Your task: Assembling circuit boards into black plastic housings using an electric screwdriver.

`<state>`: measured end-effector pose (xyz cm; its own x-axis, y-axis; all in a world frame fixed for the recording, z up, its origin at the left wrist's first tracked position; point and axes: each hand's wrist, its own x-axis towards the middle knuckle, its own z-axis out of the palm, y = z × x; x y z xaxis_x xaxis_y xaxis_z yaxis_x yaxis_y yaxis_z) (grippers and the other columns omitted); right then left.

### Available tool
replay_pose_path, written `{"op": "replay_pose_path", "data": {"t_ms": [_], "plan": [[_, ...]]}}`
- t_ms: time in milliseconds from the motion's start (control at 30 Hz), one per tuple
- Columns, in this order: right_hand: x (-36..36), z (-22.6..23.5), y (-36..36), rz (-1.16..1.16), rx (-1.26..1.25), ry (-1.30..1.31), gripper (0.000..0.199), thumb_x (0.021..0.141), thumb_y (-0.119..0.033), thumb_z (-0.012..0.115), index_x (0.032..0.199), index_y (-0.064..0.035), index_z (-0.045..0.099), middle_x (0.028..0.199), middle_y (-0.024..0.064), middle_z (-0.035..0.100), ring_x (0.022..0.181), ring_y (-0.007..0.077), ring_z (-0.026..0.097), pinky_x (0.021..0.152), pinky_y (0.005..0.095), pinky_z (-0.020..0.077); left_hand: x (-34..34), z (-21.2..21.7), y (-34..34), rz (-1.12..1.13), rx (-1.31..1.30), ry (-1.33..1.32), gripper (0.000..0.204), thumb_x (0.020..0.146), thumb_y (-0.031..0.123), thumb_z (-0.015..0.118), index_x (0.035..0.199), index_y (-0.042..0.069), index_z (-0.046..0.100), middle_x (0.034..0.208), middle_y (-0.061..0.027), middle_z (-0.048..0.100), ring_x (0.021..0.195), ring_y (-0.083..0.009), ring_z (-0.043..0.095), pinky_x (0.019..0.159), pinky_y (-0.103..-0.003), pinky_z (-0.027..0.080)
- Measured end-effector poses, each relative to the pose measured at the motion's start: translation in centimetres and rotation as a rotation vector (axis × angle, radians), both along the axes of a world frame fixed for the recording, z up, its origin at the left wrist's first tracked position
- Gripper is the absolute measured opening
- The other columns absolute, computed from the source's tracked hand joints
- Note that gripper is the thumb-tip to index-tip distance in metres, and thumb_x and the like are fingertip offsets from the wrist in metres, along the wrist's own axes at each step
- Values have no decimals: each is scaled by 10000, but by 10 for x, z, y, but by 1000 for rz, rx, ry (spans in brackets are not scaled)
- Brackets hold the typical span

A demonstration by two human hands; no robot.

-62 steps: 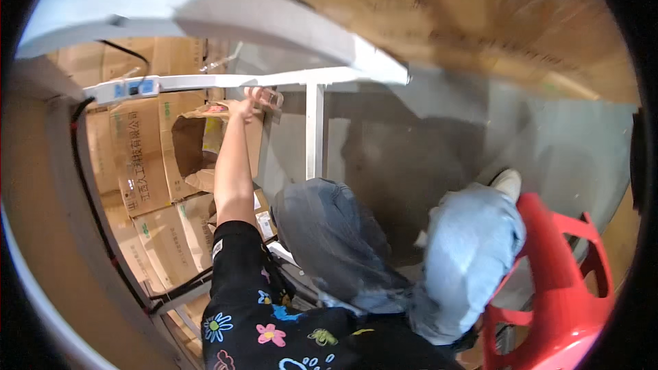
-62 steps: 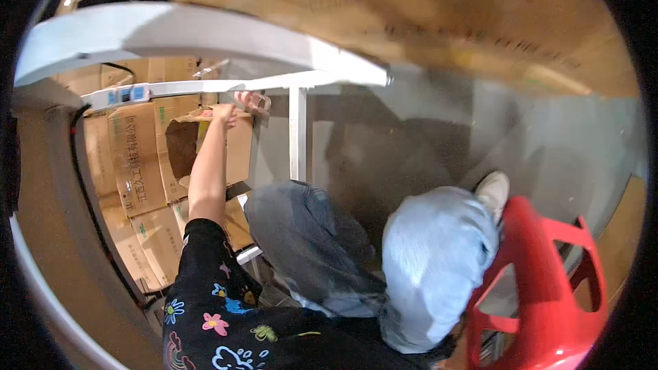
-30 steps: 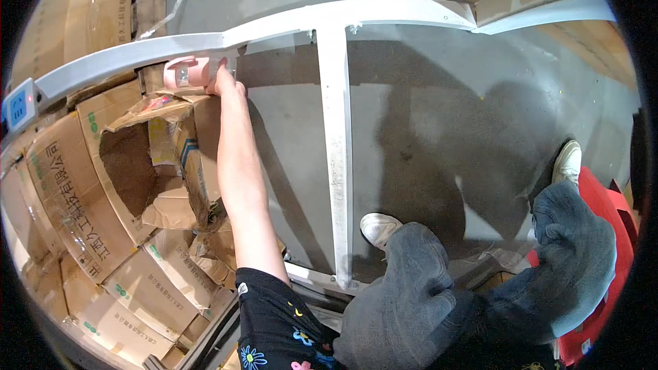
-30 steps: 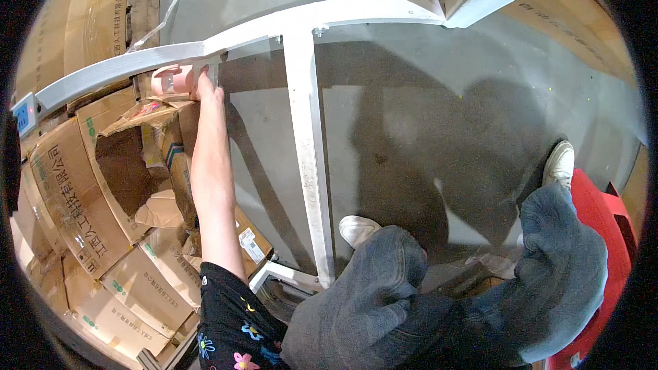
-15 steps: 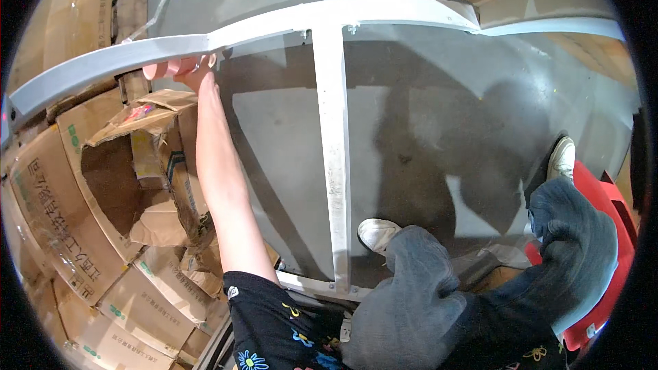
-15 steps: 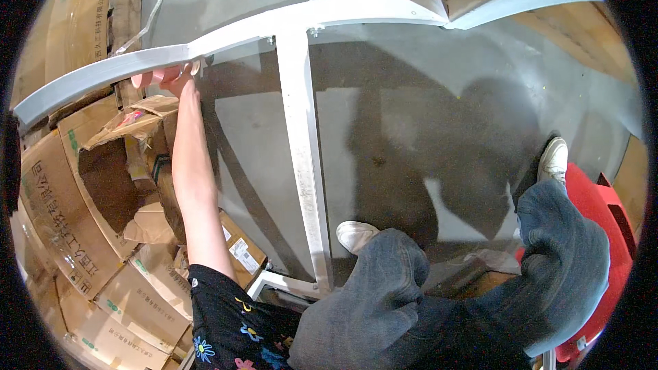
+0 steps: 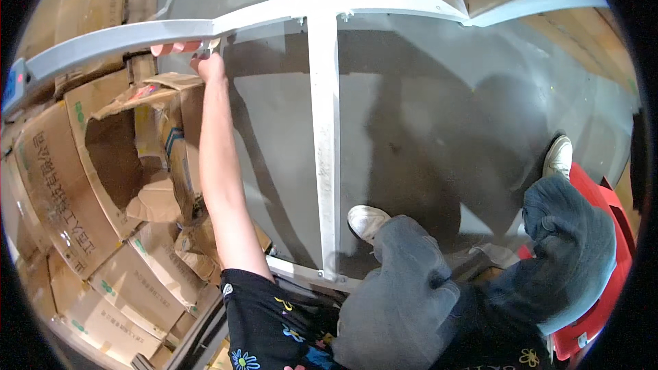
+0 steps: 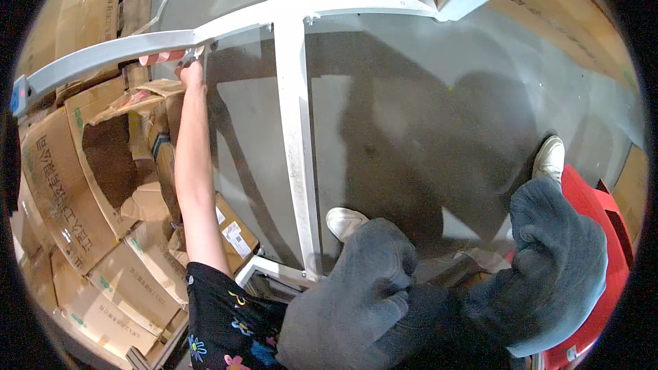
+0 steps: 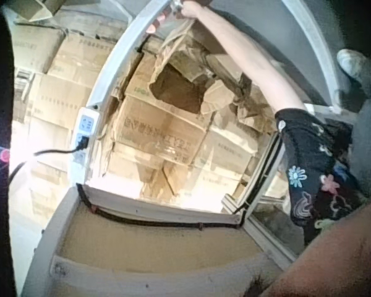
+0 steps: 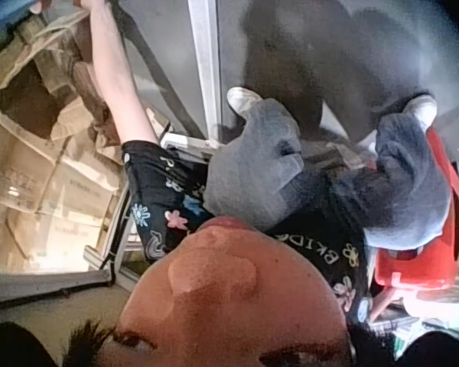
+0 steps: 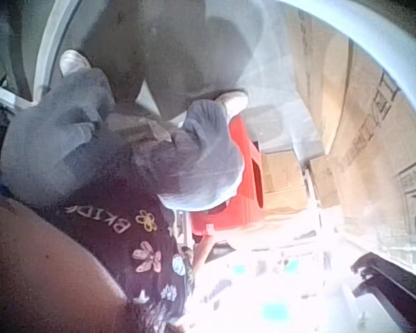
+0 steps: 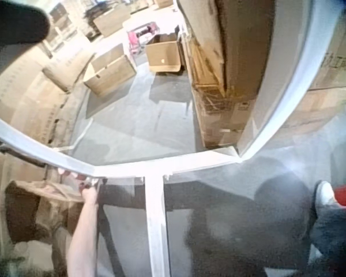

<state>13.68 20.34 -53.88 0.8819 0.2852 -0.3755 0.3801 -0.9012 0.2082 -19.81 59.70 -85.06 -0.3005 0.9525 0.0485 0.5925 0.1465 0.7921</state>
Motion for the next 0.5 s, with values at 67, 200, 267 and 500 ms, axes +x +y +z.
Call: {"op": "replay_pose_path", "data": {"t_ms": [67, 200, 267, 500], "plan": [[9, 1, -12, 5, -66, -1, 185, 838, -302, 669, 906, -131, 666, 692, 33, 626, 660, 188, 660, 547, 347, 477, 26, 0, -40, 2, -191, 99, 427, 731, 17, 556, 1140, -88, 489, 1093, -203, 556, 1005, -271, 568, 925, -380, 436], [29, 20, -44, 19, -119, 71, 180, 830, -314, 677, 900, -148, 667, 681, 25, 623, 655, 182, 661, 536, 347, 472, 12, 18, -81, 8, -217, 134, 409, 744, 69, 611, 1124, -63, 535, 1066, -172, 595, 993, -256, 581, 900, -378, 457], [40, 29, -60, 23, -150, 85, 177, 826, -319, 681, 897, -157, 668, 676, 21, 621, 652, 179, 661, 530, 348, 469, 31, 24, -120, -4, -180, 141, 405, 763, 88, 637, 1147, -24, 573, 1053, -136, 636, 997, -239, 599, 921, -360, 465], [124, 70, -142, 186, -478, -32, 207, 824, -392, 680, 911, -205, 675, 669, -9, 624, 632, 165, 648, 539, 361, 472, 146, 124, -172, -715, -625, 183, 274, 854, 115, 594, 1108, 16, 621, 916, -68, 669, 811, -129, 622, 737, -272, 506]]}}
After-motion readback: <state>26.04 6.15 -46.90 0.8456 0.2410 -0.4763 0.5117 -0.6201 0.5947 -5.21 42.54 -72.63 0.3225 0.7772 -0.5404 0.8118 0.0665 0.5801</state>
